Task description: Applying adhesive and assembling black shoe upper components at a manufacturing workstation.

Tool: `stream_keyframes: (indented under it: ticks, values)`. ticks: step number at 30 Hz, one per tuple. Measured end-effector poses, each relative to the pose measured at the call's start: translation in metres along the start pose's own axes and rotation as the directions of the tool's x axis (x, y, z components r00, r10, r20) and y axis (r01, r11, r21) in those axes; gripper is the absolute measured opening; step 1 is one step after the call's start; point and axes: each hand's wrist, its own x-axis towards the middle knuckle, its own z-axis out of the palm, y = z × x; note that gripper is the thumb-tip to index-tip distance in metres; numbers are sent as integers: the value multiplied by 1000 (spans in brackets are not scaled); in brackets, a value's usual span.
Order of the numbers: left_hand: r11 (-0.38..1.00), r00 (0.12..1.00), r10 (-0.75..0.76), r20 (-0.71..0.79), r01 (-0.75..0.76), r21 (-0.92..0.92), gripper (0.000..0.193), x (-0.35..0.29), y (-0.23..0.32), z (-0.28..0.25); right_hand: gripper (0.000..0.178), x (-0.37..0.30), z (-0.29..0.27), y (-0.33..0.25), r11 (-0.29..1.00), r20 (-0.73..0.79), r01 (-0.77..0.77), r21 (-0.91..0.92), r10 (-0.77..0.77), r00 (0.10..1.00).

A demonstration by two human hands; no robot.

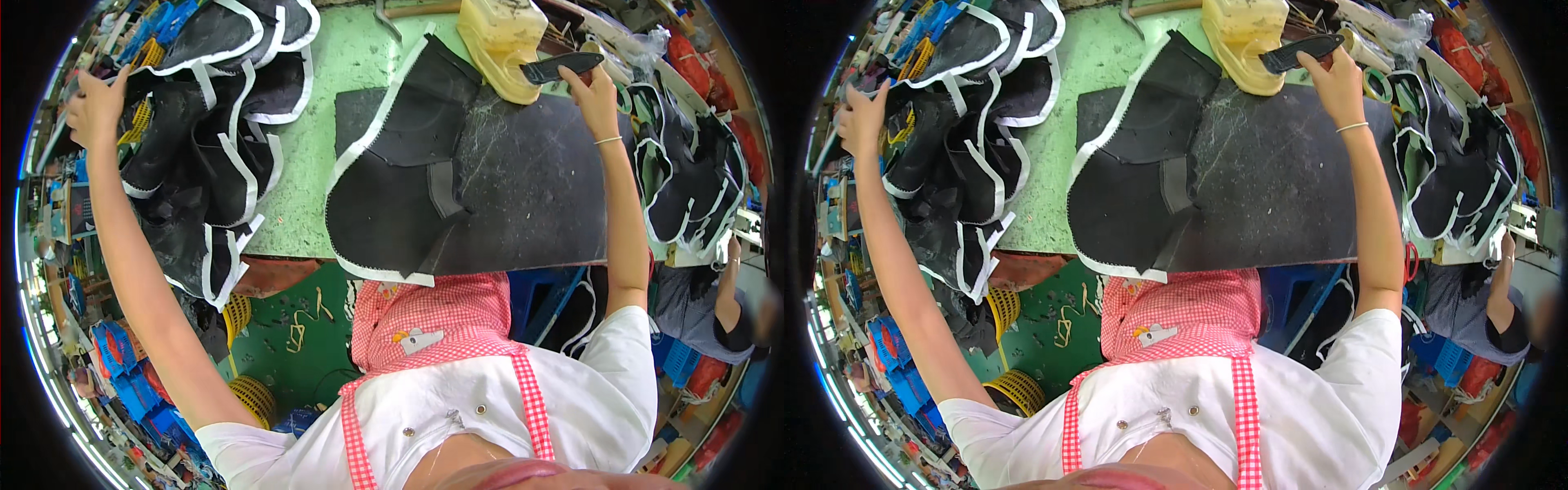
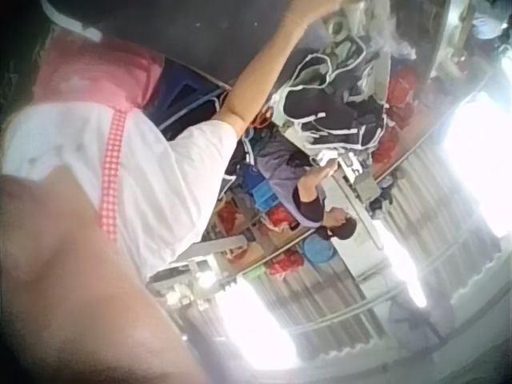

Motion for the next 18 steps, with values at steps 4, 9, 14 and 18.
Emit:
stream_keyframes:
  ticks: [4,9,14,18]
  values:
    - [982,975,109,195,-136,132,87,13,9,-16,18,-8,-14,15,921,148,-135,365,86,985]
    - [863,891,385,-240,-440,-249,61,-48,48,-73,18,-11,-17,18,884,156,-207,420,155,976]
    - [-147,453,773,-445,-554,-820,52,-282,226,-130,21,-7,-13,17,850,302,-313,424,193,934]
    - [42,394,894,-212,-544,-838,62,-373,251,-138,20,-9,-23,5,793,369,-344,503,162,915]
